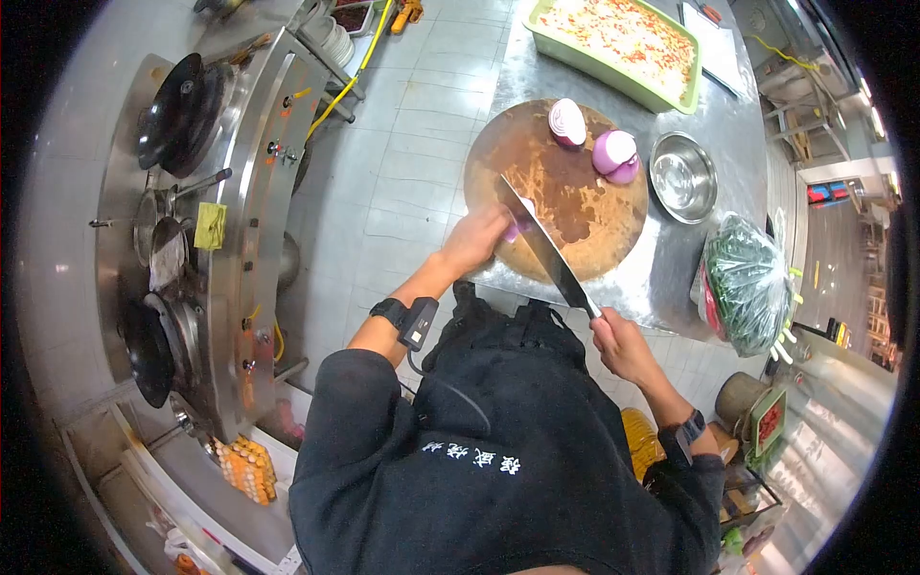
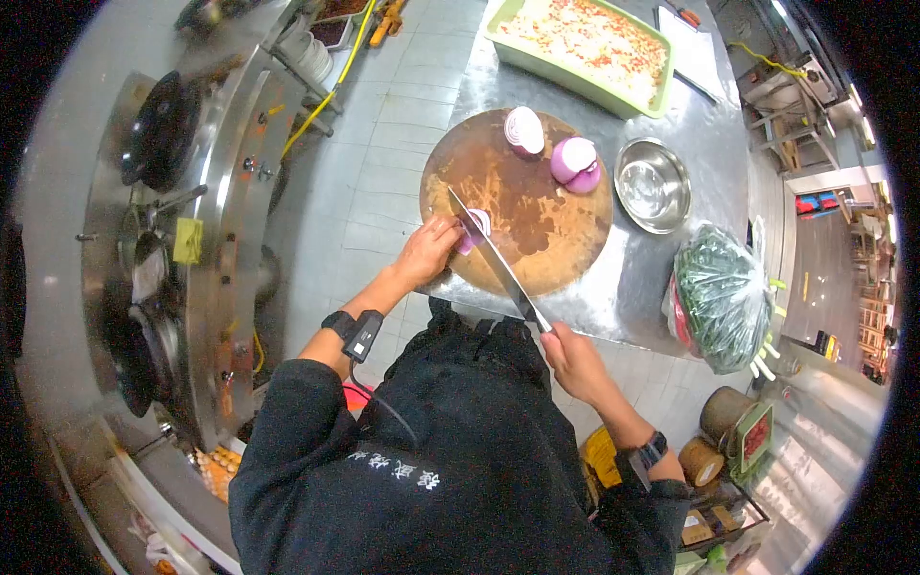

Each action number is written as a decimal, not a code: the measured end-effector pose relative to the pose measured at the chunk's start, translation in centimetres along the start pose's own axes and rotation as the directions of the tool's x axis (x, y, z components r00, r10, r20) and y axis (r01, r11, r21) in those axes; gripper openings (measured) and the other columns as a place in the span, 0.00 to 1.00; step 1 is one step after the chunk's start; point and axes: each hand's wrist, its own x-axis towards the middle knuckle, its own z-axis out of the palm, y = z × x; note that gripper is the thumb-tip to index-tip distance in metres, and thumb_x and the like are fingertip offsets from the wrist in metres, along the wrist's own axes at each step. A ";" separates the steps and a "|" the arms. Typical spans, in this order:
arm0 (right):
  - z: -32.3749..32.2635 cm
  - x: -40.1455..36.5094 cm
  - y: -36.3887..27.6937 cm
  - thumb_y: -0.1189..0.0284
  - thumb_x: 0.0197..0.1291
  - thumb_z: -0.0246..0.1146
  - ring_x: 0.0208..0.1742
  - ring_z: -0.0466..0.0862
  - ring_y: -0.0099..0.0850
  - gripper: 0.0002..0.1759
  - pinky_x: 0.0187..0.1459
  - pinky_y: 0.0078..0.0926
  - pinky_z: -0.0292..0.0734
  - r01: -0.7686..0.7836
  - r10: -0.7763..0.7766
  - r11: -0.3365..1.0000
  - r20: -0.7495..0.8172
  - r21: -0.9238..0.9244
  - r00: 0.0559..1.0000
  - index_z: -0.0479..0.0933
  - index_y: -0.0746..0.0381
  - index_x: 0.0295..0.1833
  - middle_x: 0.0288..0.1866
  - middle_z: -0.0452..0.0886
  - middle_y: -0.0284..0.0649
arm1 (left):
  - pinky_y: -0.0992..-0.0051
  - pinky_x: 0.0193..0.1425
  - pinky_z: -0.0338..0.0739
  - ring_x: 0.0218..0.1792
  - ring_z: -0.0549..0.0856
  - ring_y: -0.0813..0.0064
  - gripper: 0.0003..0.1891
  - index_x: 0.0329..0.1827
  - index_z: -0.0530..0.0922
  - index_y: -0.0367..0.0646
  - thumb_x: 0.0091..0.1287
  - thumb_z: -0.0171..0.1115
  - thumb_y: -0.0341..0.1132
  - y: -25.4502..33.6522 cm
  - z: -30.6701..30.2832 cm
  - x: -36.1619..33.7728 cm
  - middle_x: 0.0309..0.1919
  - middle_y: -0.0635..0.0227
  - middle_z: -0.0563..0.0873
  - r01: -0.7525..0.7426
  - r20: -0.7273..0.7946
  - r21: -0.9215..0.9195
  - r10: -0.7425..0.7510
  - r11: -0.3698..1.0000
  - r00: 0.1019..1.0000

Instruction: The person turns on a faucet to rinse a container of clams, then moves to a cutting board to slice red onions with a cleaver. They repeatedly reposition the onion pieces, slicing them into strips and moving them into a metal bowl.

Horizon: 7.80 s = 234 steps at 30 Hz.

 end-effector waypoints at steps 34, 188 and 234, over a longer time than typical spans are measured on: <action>1.4 0.2 0.1 0.64 0.73 0.51 0.26 0.80 0.47 0.15 0.31 0.39 0.73 -0.018 0.018 0.997 0.009 -0.069 1.000 0.72 0.67 0.42 0.23 0.77 0.48 | 0.61 0.54 0.77 0.49 0.80 0.53 0.12 0.44 0.79 0.37 0.56 0.60 0.23 -0.6 1.5 -1.7 0.49 0.56 0.81 0.015 -0.132 -0.009 -0.016 1.000 0.991; 1.7 -3.8 -2.3 0.68 0.63 0.64 0.33 0.81 0.53 0.13 0.33 0.46 0.75 0.270 -0.332 0.943 -0.473 -0.195 0.816 0.74 0.65 0.46 0.34 0.81 0.52 | 0.68 0.63 0.73 0.59 0.77 0.71 0.33 0.65 0.68 0.40 0.56 0.74 0.30 0.9 0.0 6.2 0.58 0.62 0.77 0.329 -0.064 -0.609 -0.459 0.722 0.886; -0.1 -1.2 -0.1 0.72 0.70 0.55 0.17 0.72 0.20 0.13 0.19 0.25 0.67 0.071 0.119 0.881 -0.365 0.468 0.923 0.64 0.64 0.31 0.17 0.71 0.33 | 0.72 0.60 0.76 0.56 0.79 0.72 0.32 0.67 0.66 0.38 0.59 0.68 0.21 2.9 0.2 6.3 0.55 0.61 0.78 0.364 0.093 -0.756 -0.461 0.544 0.882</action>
